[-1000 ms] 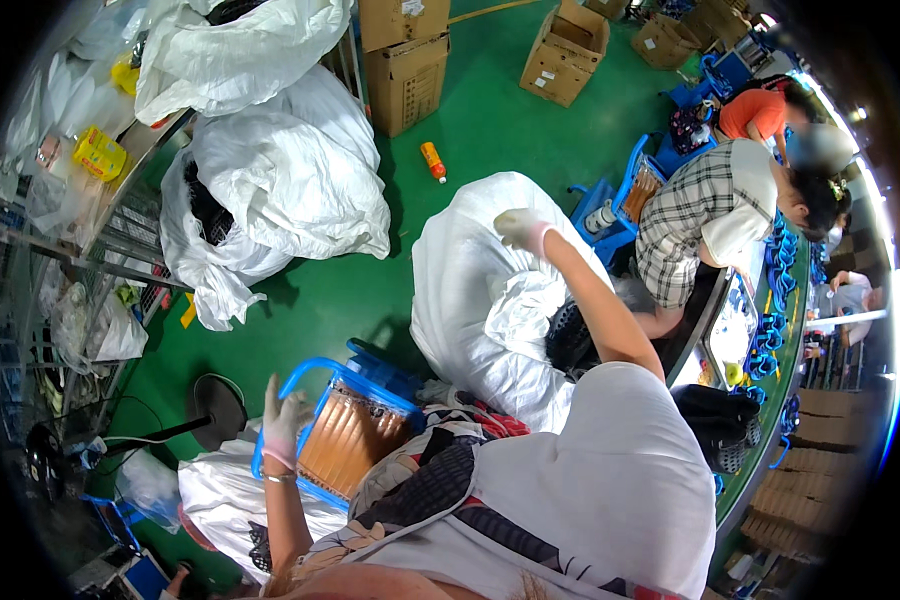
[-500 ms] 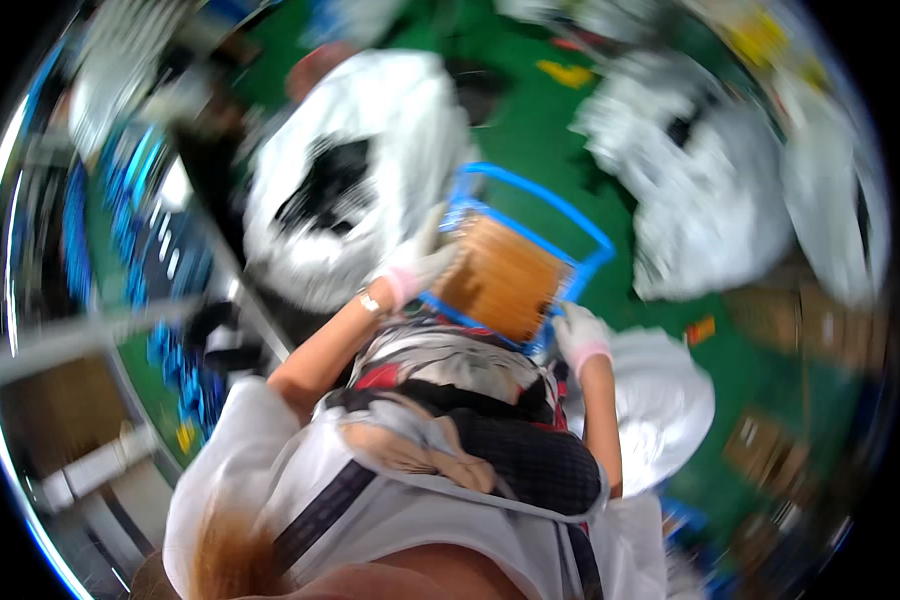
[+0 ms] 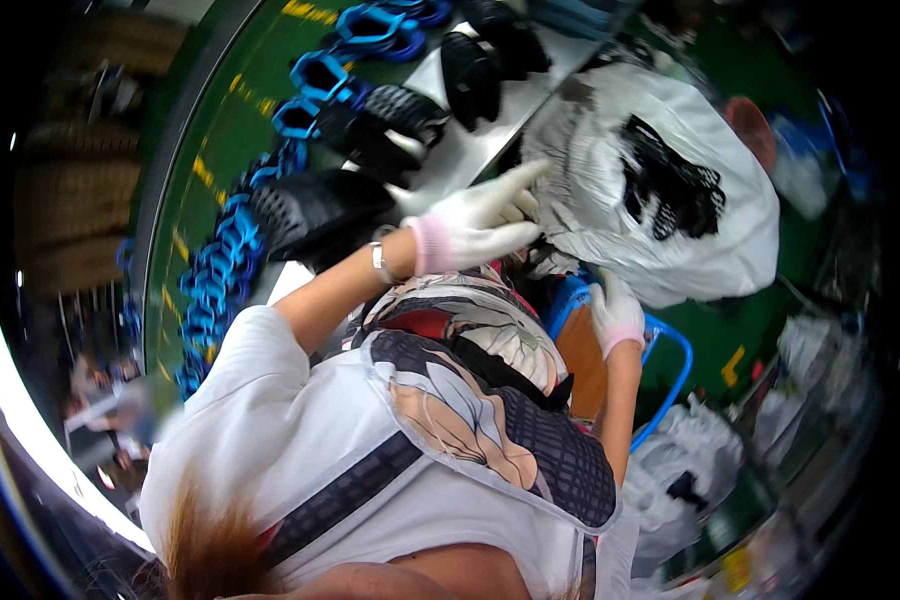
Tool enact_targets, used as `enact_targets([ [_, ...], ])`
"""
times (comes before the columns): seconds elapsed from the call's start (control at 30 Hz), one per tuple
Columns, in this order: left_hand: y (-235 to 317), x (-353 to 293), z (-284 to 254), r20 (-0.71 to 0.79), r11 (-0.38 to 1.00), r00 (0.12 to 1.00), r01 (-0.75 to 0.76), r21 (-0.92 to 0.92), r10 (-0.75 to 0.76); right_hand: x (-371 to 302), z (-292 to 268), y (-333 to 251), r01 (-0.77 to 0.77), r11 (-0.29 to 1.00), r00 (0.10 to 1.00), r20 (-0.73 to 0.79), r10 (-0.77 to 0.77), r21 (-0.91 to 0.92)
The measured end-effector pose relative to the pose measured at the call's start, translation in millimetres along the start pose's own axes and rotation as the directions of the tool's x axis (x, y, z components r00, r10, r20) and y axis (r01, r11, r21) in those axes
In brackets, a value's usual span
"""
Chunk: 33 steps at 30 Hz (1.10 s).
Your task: The person picks up black shoe components, inserts blue insoles into blue-and-black shoe uppers, and places finished components into a cardboard box.
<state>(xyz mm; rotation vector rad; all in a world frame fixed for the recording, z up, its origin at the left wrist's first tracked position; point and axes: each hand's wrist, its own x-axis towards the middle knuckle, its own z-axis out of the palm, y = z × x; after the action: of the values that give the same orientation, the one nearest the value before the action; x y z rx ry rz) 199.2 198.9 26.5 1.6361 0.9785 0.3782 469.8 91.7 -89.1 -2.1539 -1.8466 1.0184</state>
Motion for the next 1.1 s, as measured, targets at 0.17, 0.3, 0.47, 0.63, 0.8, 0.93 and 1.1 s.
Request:
enact_targets([
  [0.17,10.5,-117.2,-76.2,-0.387,0.989,0.911,0.144,-0.03,-0.144,54.9,15.4,-61.9,0.272,0.962,0.95,0.153,-0.272,0.021],
  [0.3,-12.8,-211.1,-107.4,-0.738,0.968,0.631,0.209,-0.139,-0.241,76.5,29.2,-97.7,0.403,0.912,0.886,0.217,-0.41,0.08],
  [0.47,-87.9,-325.3,-136.4,-0.817,0.795,0.426,0.604,-0.063,-0.389,96.7,-0.5,-175.5,0.357,0.934,0.91,0.218,-0.354,0.024],
  [0.63,-188.2,-520.6,-204.1,-0.686,0.288,0.105,0.945,-0.157,-0.72,111.4,-14.4,-316.4,0.487,0.852,0.833,0.192,-0.52,0.193],
  [0.8,-314.0,-624.0,-214.9,-0.501,0.029,-0.141,0.948,-0.317,-0.854,84.7,77.8,-499.0,0.93,0.366,0.295,0.527,-0.797,0.033],
  [0.93,-378.3,-647.9,-195.2,-0.477,-0.128,-0.373,0.874,-0.47,-0.796,84.2,204.3,-561.0,0.976,-0.091,-0.198,0.623,-0.757,0.2],
  [1.1,-379.7,-639.7,-230.2,-0.705,-0.221,-0.309,0.951,-0.217,-0.639,65.6,343.8,-615.9,0.944,-0.266,-0.327,0.657,-0.679,0.196],
])
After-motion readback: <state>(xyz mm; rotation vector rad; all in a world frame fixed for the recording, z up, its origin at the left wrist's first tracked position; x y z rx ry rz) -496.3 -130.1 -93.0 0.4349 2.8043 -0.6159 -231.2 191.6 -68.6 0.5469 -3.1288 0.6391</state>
